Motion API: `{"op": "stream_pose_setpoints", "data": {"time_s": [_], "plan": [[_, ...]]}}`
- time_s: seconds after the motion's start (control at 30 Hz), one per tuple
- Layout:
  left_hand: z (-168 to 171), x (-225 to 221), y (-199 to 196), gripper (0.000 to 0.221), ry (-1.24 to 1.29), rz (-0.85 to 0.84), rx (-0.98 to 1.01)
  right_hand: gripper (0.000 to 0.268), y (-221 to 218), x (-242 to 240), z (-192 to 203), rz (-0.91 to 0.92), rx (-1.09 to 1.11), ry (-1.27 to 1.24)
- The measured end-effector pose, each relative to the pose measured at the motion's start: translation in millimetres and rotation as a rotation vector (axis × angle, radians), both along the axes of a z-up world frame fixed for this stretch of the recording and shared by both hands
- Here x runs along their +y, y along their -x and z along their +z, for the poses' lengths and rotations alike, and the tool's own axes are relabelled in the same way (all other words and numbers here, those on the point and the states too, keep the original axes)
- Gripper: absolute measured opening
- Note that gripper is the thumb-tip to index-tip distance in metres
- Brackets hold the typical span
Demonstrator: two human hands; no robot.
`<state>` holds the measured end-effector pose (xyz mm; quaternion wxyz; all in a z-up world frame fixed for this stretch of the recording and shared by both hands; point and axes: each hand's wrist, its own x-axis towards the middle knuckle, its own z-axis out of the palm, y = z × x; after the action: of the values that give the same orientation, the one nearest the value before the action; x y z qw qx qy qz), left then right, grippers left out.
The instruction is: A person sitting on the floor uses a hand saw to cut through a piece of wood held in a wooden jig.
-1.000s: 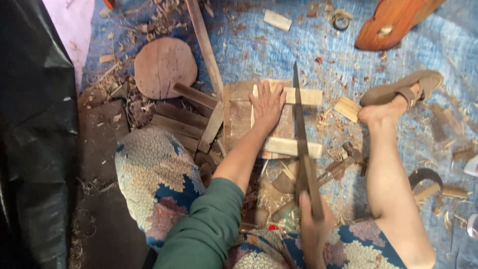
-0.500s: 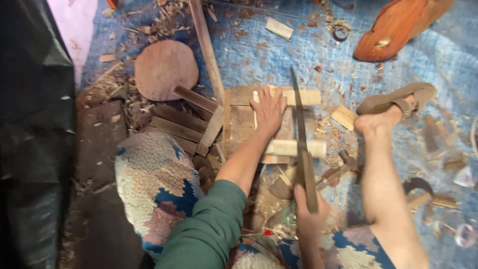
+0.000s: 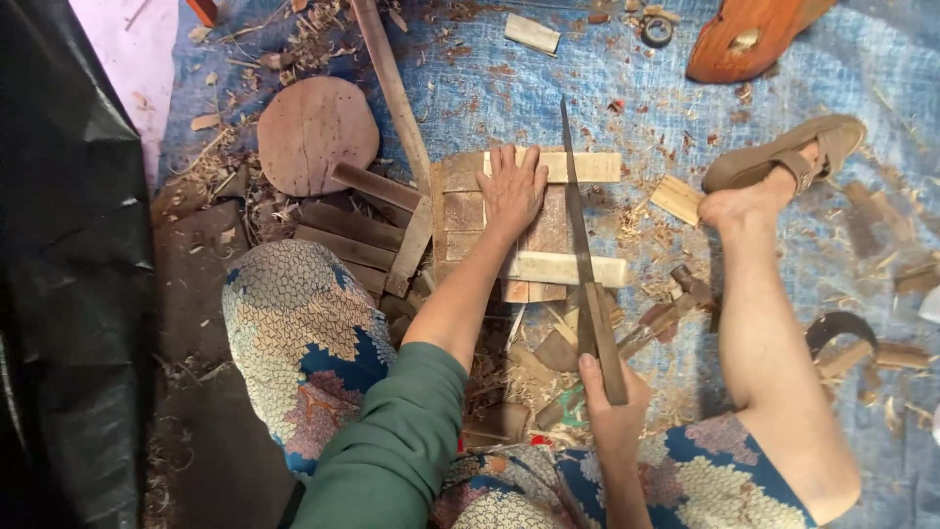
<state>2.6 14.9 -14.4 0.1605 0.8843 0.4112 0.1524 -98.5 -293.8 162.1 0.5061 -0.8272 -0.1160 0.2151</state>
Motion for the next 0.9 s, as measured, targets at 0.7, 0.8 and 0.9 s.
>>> {"op": "stream_pose_setpoints", "data": {"time_s": [0.7,0.8,0.9], "plan": [[7.4,-16.4,11.9,0.057,0.08,-0.038,0.138,0.026,46.2,-39.3,-27.8,0.006,0.048,-0.051],[-4.3,-22.5,13.7,0.053,0.056,0.005,0.093,0.022,52.0,-41.4,-13.7,-0.037,0.035,-0.034],[-2.3,-20.5,19.1,0.041,0.129,0.132,-0.286,0.023,53.4,-39.6,-13.1,-0.006,-0.028,-0.077]]}}
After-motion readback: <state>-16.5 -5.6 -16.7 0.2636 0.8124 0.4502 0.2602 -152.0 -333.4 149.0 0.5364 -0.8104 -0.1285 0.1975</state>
